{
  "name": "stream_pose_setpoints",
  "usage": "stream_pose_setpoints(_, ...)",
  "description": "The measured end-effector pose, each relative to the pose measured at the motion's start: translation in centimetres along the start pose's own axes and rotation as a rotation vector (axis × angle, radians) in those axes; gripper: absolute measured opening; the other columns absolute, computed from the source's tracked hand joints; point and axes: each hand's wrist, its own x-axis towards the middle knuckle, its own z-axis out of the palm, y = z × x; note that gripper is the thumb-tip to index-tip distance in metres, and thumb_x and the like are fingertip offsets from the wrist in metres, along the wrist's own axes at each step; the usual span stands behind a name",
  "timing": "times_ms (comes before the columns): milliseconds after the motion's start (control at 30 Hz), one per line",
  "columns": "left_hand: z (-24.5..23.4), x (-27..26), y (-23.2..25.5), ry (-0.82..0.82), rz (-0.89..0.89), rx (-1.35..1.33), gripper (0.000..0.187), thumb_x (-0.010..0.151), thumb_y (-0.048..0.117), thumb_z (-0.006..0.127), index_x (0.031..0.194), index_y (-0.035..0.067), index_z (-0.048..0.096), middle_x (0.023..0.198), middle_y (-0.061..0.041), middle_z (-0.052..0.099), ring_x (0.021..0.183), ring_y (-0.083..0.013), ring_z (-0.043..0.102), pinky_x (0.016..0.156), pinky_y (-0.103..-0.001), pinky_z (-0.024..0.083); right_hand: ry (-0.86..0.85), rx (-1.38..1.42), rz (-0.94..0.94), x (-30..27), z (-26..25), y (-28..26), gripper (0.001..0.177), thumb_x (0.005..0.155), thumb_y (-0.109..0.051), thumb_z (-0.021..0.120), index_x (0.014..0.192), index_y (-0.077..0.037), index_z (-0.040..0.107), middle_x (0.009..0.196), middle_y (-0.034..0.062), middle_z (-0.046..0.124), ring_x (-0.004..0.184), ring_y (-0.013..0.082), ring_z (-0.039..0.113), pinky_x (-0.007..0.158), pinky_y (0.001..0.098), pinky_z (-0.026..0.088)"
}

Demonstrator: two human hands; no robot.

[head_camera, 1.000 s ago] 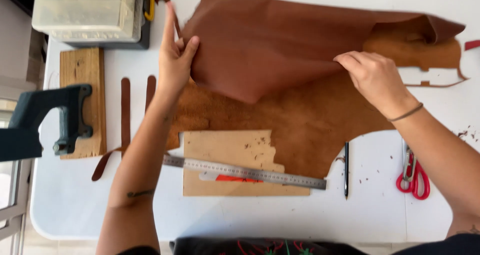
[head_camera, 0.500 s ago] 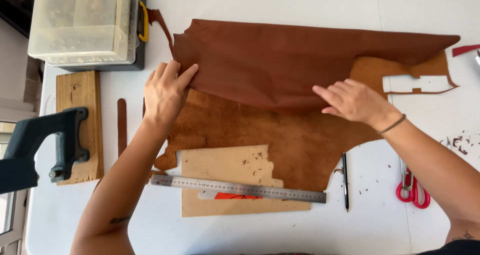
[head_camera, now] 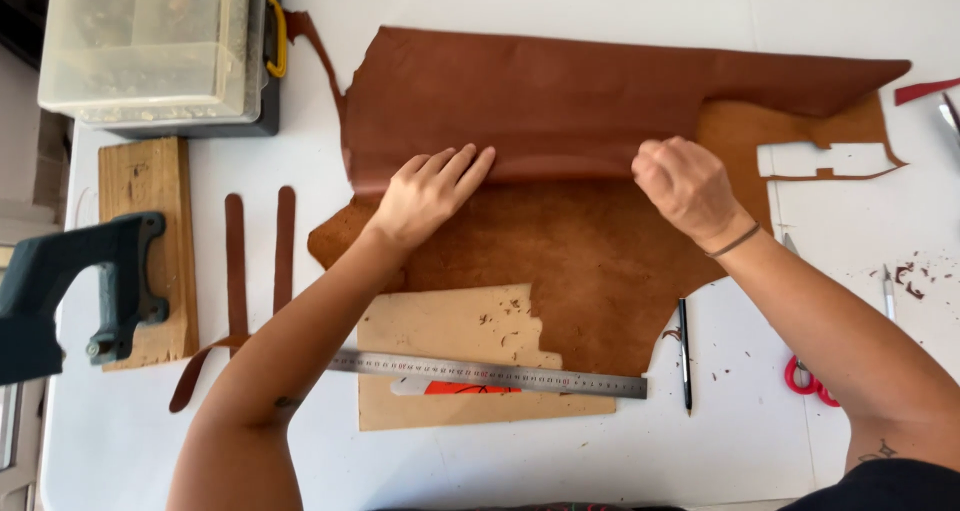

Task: Using a rotary punch to make holes in a leather strap, rolling up a leather hide, and cleaning the workbench.

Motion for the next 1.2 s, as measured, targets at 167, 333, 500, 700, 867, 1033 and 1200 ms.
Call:
stream_pose_setpoints(167, -0.8, 0.5, -1.0, -0.001, 0.233, -0.092, 0.032, 0.102, 0.018, 0.064, 0.133, 0.022, 0.067, 0.139, -0.003, 0.063, 0.119, -0.0217, 0.061, 0.103, -0.036, 0.048, -0.102, 0.094, -0.128, 1.1, -1.0, -1.9, 0.008, 0.103, -0.018, 0.061, 0.100, -0.011, 0.062, 0.113, 0.0108, 0.062, 0.105, 0.0274, 0.064, 0.089, 0.0398, 0.054)
stream_pose_setpoints(333, -1.9, 0.9, -2.0, -0.586, 0.166, -0.421, 0.069, 0.102, 0.070, 0.034, 0.160, 0.033, 0.040, 0.167, -0.016, 0.034, 0.154, -0.0405, 0.029, 0.122, -0.060, 0.025, -0.456, 0.483, 0.001, 2.0, -1.9, -2.1, 0.065, 0.097, -0.062, 0.048, 0.116, -0.001, 0.059, 0.148, 0.0280, 0.053, 0.140, 0.0429, 0.051, 0.113, 0.0523, 0.044)
stream_pose_setpoints(500, -0.9, 1.6, -1.6, -0.697, 0.056, -0.450, 0.074, 0.102, 0.062, 0.047, 0.164, 0.023, 0.035, 0.153, -0.022, 0.050, 0.143, -0.0400, 0.048, 0.112, -0.056, 0.044, -0.613, 0.520, 0.147, 5.2, -3.8, -1.6, 0.040, 0.098, -0.031, 0.066, 0.124, -0.003, 0.054, 0.141, 0.0274, 0.058, 0.130, 0.0435, 0.060, 0.089, 0.0509, 0.060)
stream_pose_setpoints(700, 0.7, 3.2, -0.2, -0.524, 0.306, -0.025, 0.071, 0.085, 0.019, 0.073, 0.150, 0.007, 0.049, 0.115, -0.010, 0.075, 0.089, -0.0210, 0.076, 0.079, -0.033, 0.061, -0.207, -0.199, -0.118, 6.6, -3.7, -2.8, 0.047, 0.103, -0.004, 0.049, 0.140, -0.031, 0.060, 0.132, 0.0064, 0.067, 0.094, 0.0166, 0.066, 0.064, 0.0216, 0.056)
stream_pose_setpoints(867, 0.5, 3.3, 0.6, -0.259, 0.375, 0.066, 0.071, 0.092, 0.019, 0.069, 0.158, 0.018, 0.044, 0.144, -0.017, 0.054, 0.119, -0.0328, 0.057, 0.099, -0.047, 0.045, -0.254, 0.141, 0.021, 4.2, -0.9, -3.7, 0.049, 0.106, -0.017, 0.047, 0.153, -0.031, 0.047, 0.162, 0.0165, 0.038, 0.140, 0.0354, 0.042, 0.108, 0.0551, 0.040)
stream_pose_setpoints(1033, 1.1, 2.0, 0.3, -0.401, 0.242, -0.245, 0.061, 0.106, 0.020, 0.058, 0.163, 0.028, 0.037, 0.159, -0.017, 0.044, 0.140, -0.0391, 0.051, 0.113, -0.056, 0.044, -0.624, 0.585, 0.231, 4.0, -0.6, -2.5, 0.064, 0.104, -0.060, 0.034, 0.160, -0.031, 0.039, 0.170, 0.0259, 0.015, 0.156, 0.0451, 0.019, 0.121, 0.0664, 0.016)
stream_pose_setpoints(1200, 0.5, 4.6, 0.0, -0.709, -0.098, -0.653, 0.060, 0.103, 0.039, 0.063, 0.158, 0.026, 0.046, 0.160, -0.012, 0.043, 0.145, -0.0344, 0.045, 0.113, -0.053, 0.043, -0.699, 0.467, 0.289, 7.1, -1.9, -1.4, 0.073, 0.094, -0.039, 0.068, 0.157, -0.010, 0.047, 0.126, 0.0190, 0.066, 0.119, 0.0354, 0.066, 0.087, 0.0513, 0.060)
